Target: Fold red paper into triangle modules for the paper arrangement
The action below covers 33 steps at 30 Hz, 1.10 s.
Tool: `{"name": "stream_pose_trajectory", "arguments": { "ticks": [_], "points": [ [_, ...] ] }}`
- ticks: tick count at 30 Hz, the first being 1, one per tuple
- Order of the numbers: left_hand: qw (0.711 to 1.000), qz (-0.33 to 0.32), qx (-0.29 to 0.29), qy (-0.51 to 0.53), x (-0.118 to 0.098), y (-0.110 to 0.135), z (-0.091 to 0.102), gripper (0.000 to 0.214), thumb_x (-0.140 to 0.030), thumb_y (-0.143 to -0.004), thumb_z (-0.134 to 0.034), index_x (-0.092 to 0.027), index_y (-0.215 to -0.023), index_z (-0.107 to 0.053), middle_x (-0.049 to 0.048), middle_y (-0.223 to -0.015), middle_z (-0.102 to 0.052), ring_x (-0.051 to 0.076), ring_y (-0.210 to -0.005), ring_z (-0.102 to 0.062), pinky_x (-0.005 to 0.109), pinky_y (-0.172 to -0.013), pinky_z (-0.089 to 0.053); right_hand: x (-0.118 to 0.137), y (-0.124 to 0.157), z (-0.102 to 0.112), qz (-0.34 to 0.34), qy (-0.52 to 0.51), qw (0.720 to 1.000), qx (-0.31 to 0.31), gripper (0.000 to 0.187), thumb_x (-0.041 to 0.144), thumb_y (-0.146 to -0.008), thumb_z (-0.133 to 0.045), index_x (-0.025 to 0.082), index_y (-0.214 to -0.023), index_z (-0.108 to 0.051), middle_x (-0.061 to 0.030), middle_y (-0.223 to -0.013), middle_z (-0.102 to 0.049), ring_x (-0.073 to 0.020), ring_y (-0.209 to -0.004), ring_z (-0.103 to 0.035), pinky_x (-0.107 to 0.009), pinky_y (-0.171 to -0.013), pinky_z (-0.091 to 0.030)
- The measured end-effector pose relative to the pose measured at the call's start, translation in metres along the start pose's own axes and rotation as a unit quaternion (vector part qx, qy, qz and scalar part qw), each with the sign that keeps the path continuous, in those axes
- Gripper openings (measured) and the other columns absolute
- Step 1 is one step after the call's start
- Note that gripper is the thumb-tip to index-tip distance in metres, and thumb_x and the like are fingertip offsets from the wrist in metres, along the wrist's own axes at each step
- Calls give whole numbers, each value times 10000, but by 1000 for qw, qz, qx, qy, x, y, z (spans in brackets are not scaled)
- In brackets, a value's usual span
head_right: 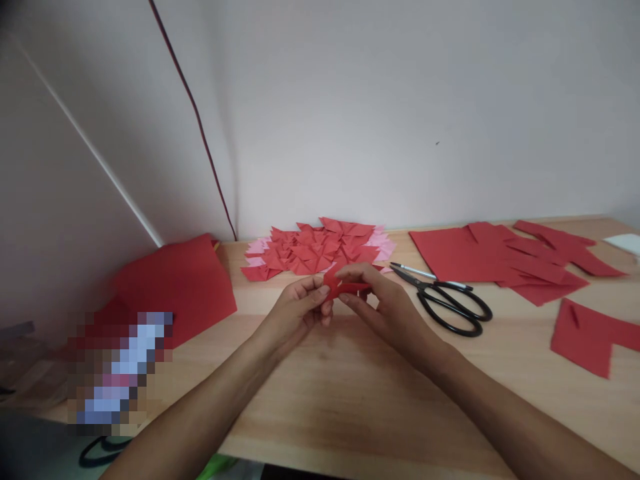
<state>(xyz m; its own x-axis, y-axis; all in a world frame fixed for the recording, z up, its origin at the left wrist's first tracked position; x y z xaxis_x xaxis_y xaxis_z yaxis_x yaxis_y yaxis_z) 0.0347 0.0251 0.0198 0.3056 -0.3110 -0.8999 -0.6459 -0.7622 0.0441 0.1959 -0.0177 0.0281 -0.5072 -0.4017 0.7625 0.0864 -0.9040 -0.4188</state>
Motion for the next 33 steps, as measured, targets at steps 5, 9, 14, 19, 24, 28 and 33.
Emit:
{"name": "stream_pose_trajectory", "arguments": {
  "ticks": [5, 9, 14, 19, 24, 28, 33],
  "points": [
    [996, 76, 20, 28, 3, 0, 0, 306, -400, -744, -706, -126, -821, -594, -18, -581, -511, 69, -472, -457, 211, -478, -372, 8, -2, 4, 53, 55, 997, 9, 128, 284, -900, -539, 289, -972, -645, -42, -902, -628, -216, -843, -582, -372, -725, -474],
    [995, 42, -23, -87, 3, -1, -1, 342, -492, -826, -568, -150, -823, -582, 13, -610, -565, 112, -488, -519, 234, -473, -381, 9, -1, 8, 64, 92, 993, -44, 102, 256, -882, -559, 275, -920, -651, -57, -896, -584, -224, -865, -558, -374, -738, -460],
    [943, -122, -68, -301, -9, 5, -11, 169, -262, -852, -535, -192, -944, -659, 42, -946, -664, 141, -790, -591, 244, -685, -439, 6, -2, 11, 9, 88, 994, -59, 78, 304, -863, -581, 259, -898, -634, -44, -928, -655, -236, -884, -593, -384, -775, -445],
    [934, -101, -96, -330, -8, 9, -13, 121, -207, -818, -570, -175, -834, -686, 26, -769, -675, 147, -718, -609, 243, -663, -435, 1, -2, 7, -77, 58, 995, 23, 193, 380, -882, -537, 245, -826, -663, -26, -855, -685, -219, -799, -603, -356, -710, -439],
    [959, -70, -107, -253, -1, 5, -7, 124, -240, -803, -598, -151, -786, -683, 24, -651, -647, 135, -621, -587, 238, -616, -428, -4, -5, 3, -95, 14, 993, 70, 249, 423, -885, -519, 227, -841, -665, -28, -820, -678, -202, -767, -580, -331, -668, -422],
    [971, -52, -96, -211, 2, 3, -5, 141, -257, -791, -611, -138, -754, -676, 33, -646, -650, 123, -593, -573, 231, -599, -421, 0, -6, 2, -102, -1, 992, 70, 207, 382, -860, -553, 201, -851, -654, -28, -809, -673, -180, -721, -566, -306, -650, -428],
    [972, -42, -92, -213, 5, 4, -6, 164, -274, -794, -606, -126, -766, -671, 39, -661, -654, 116, -596, -562, 225, -596, -413, 5, -4, 1, -100, 13, 993, 60, 221, 349, -872, -527, 197, -772, -653, -21, -739, -661, -171, -692, -582, -281, -627, -430]
  ]
}}
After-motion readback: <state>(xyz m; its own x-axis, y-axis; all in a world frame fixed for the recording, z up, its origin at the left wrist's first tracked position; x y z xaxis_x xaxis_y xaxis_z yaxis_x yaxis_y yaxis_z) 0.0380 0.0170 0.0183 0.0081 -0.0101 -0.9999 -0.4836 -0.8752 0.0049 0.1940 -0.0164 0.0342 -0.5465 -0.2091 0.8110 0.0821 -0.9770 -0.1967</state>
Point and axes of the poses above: each hand's wrist, its own y-axis away from the middle knuckle, its own z-axis out of the back of the hand, x = y × z, the point moved 2 cm from there along -y, towards the middle knuckle
